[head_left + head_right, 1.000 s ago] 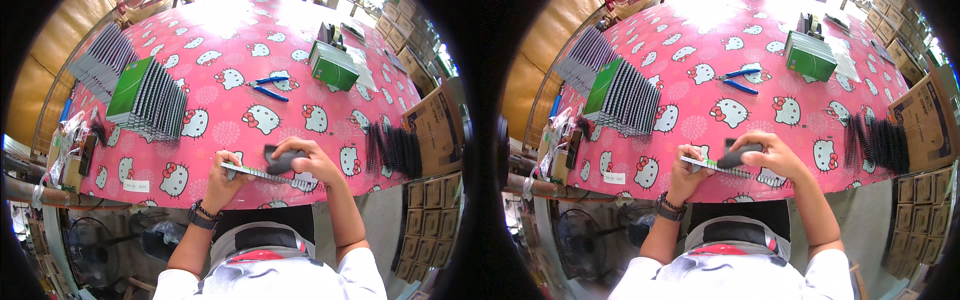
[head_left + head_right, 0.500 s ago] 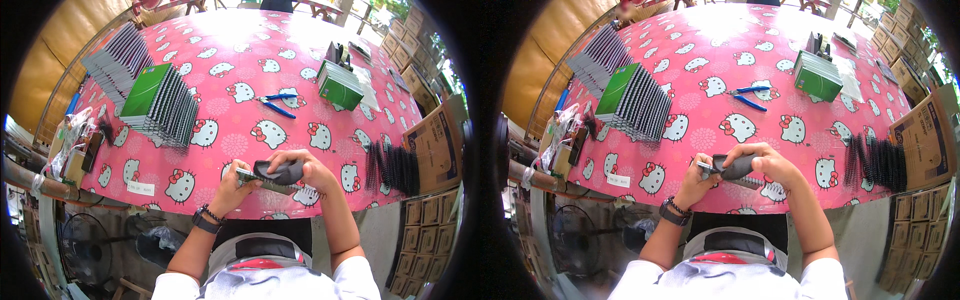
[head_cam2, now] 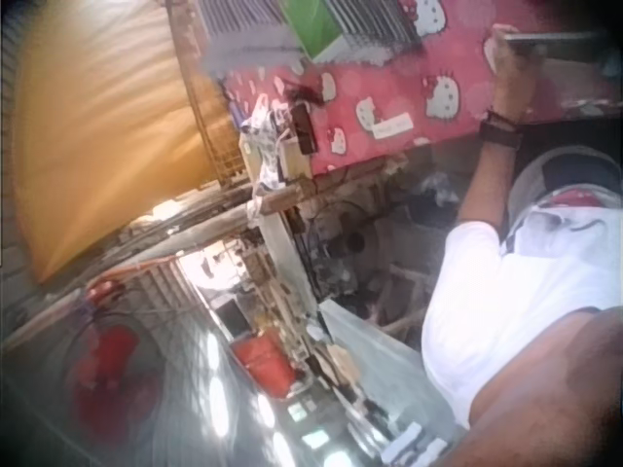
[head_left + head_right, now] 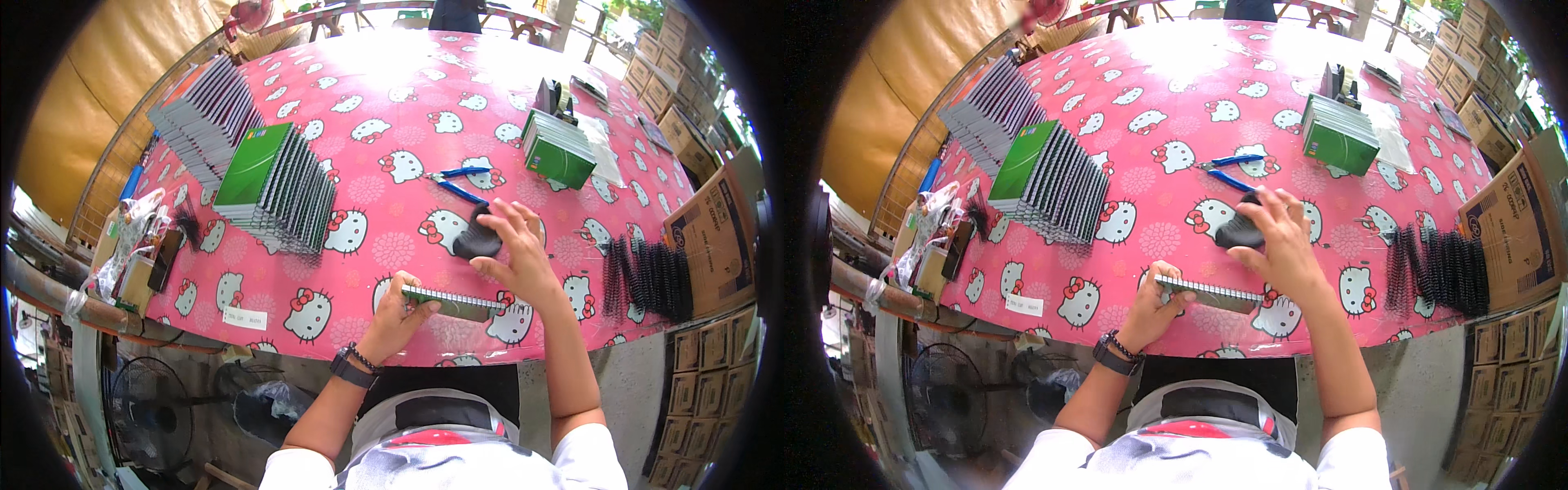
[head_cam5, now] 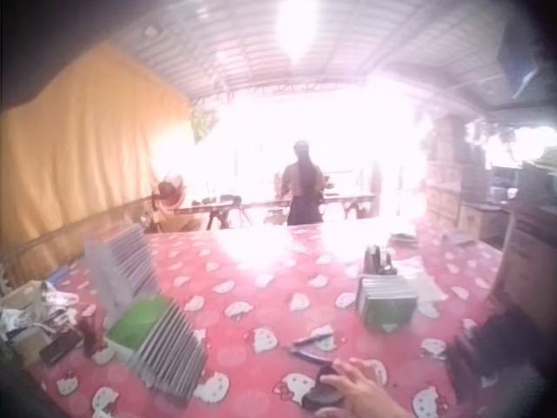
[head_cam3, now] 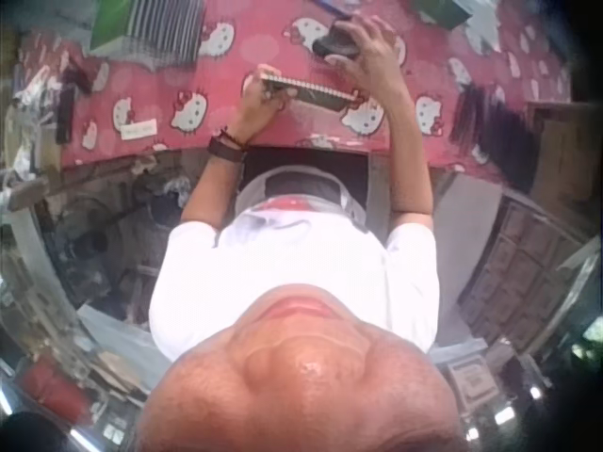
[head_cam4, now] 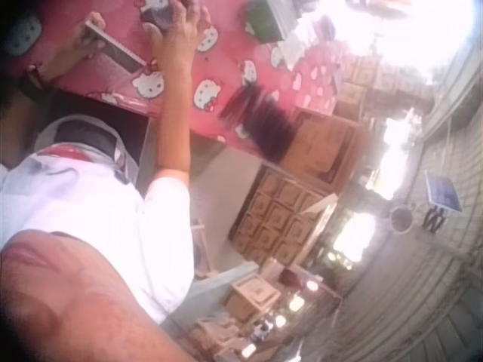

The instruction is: The person assembles spiral-bound notebooks by inserting black plastic spines into the spiral binding of green-covered notebooks. They handle each notebook individually, align the spine, and press it into place, then place the finished unit on a growing stack.

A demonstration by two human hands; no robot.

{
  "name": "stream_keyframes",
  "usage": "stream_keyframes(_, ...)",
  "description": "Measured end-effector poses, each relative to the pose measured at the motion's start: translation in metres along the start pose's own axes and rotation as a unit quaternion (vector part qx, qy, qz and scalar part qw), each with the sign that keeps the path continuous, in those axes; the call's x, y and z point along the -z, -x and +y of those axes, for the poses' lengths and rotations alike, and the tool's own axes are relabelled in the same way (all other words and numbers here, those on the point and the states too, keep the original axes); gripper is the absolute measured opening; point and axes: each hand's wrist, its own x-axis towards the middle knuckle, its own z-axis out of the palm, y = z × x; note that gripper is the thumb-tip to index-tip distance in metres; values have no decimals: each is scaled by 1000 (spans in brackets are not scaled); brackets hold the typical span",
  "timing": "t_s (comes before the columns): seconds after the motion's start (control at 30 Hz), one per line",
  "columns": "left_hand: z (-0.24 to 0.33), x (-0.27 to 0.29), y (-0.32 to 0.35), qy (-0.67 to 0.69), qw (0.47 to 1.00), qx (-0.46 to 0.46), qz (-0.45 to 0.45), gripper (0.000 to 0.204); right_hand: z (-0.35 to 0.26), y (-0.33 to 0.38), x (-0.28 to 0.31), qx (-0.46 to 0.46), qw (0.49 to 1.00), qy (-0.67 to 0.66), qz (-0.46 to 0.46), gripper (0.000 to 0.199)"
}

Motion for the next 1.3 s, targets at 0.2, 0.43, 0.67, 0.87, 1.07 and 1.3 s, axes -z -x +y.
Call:
stream_keyframes(0.2, 42, -10, -15, -71, 993, -89, 20, 31, -61, 15, 26, -21, 968, -241, -68, 31)
stream_keyframes(0.43, 60, -7, -21, -114, 978, -167, -59, 31, -74, 24, 34, 33, 988, -149, -19, 47)
stream_keyframes(0.67, 69, -4, -18, -113, 978, -156, -83, 31, -70, 23, 38, -1, 942, -336, 16, 27)
stream_keyframes(0.87, 68, -3, -16, -123, 972, -186, -74, 30, -76, 23, 37, -52, 924, -379, 27, 25)
stream_keyframes(1.07, 71, -1, -17, -122, 968, -201, -86, 29, -72, 20, 41, -14, 932, -362, 18, 26)
stream_keyframes(1.3, 71, 8, -14, -109, 973, -182, -87, 20, -78, 18, 37, 41, 963, -265, 25, 22)
